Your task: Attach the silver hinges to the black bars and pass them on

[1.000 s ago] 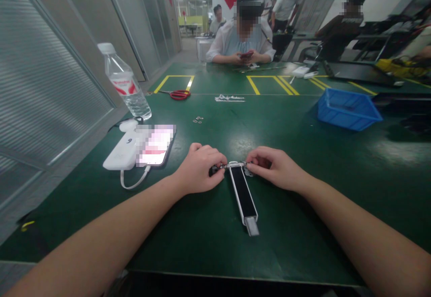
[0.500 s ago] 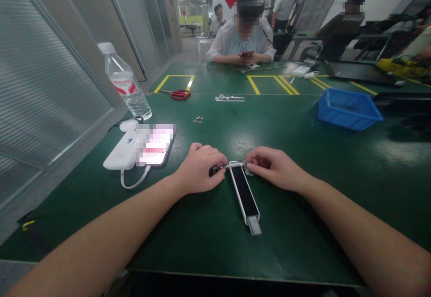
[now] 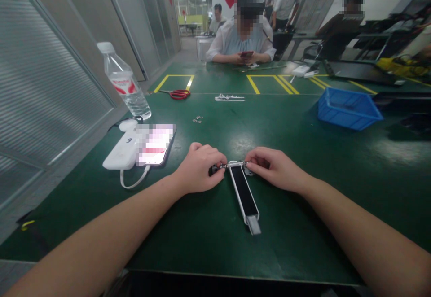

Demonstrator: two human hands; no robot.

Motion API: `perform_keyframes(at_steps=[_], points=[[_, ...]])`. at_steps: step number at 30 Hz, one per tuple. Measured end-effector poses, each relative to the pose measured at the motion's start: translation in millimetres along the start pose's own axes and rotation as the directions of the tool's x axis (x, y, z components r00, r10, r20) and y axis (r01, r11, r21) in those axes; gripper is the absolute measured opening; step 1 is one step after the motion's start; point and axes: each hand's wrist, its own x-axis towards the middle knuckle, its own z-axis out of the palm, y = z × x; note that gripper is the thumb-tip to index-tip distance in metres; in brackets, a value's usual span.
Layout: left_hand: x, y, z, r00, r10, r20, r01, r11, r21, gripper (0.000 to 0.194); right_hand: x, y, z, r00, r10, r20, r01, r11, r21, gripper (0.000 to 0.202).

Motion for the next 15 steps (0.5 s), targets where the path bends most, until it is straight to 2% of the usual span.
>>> perform_keyframes(at_steps=[5, 9, 15], points=[[0.1, 0.5, -0.3, 1.000, 0.003, 0.003, -0.003, 1.000, -0.003, 0.013, -0.6, -2.2, 0.8, 0.999, -0.037, -0.015, 0.037, 0.999, -0.002, 0.021], [0.1, 0.6, -0.5, 1.000, -0.001, 0.010, 0.001, 1.000, 0.001, 0.012, -0.3, -4.1, 1.7, 0.996, -0.086, -0.026, 0.084, 0.995, -0.047, 0.020], [0.0, -0.3, 0.6, 1.000, 0.004, 0.003, -0.004, 1.000, 0.004, 0.013, -0.9, -2.7, 1.3, 0.999, -0.018, -0.037, 0.018, 1.000, -0.005, 0.019]])
